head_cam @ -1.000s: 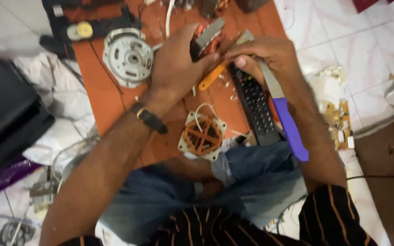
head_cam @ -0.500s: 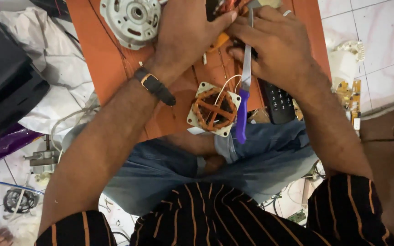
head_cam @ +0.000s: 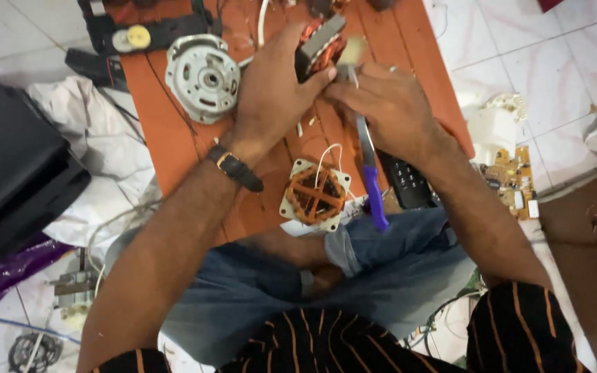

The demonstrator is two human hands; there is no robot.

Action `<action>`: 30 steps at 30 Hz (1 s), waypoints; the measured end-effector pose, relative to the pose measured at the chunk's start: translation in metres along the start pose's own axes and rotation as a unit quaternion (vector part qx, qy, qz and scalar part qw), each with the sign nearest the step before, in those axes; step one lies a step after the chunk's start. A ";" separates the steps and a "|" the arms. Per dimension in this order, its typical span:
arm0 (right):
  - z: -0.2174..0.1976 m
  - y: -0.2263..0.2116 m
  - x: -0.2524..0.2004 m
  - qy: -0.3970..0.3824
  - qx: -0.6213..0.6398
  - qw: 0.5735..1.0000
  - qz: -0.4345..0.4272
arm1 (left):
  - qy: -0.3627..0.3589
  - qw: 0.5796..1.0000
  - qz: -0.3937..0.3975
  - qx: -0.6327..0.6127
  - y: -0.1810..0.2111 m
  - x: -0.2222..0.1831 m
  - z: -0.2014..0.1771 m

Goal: Inspecting and cleaning the internal components of a fan motor using a brush and a small tool.

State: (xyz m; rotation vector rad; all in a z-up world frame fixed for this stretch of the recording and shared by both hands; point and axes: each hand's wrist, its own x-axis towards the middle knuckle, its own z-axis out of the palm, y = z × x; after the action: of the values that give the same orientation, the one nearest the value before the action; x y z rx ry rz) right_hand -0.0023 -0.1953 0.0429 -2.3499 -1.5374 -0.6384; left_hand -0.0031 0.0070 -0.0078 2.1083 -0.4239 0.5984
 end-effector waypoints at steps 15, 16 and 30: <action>-0.007 0.004 -0.024 -0.031 0.024 0.996 0.080 | 0.013 1.000 0.012 0.022 -0.002 -0.005 0.002; -0.007 0.005 -0.027 -0.026 0.006 0.994 0.102 | 0.016 1.000 0.018 0.011 0.001 -0.003 0.000; -0.010 0.084 -0.030 0.049 0.202 0.958 0.195 | -0.001 1.000 -0.010 0.009 0.000 -0.001 0.001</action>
State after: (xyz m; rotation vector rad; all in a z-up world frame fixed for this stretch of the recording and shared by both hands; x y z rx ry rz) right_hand 0.0619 -0.2573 0.0384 -2.1722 -0.9994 -0.3052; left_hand -0.0039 0.0061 -0.0090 2.1278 -0.3995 0.5902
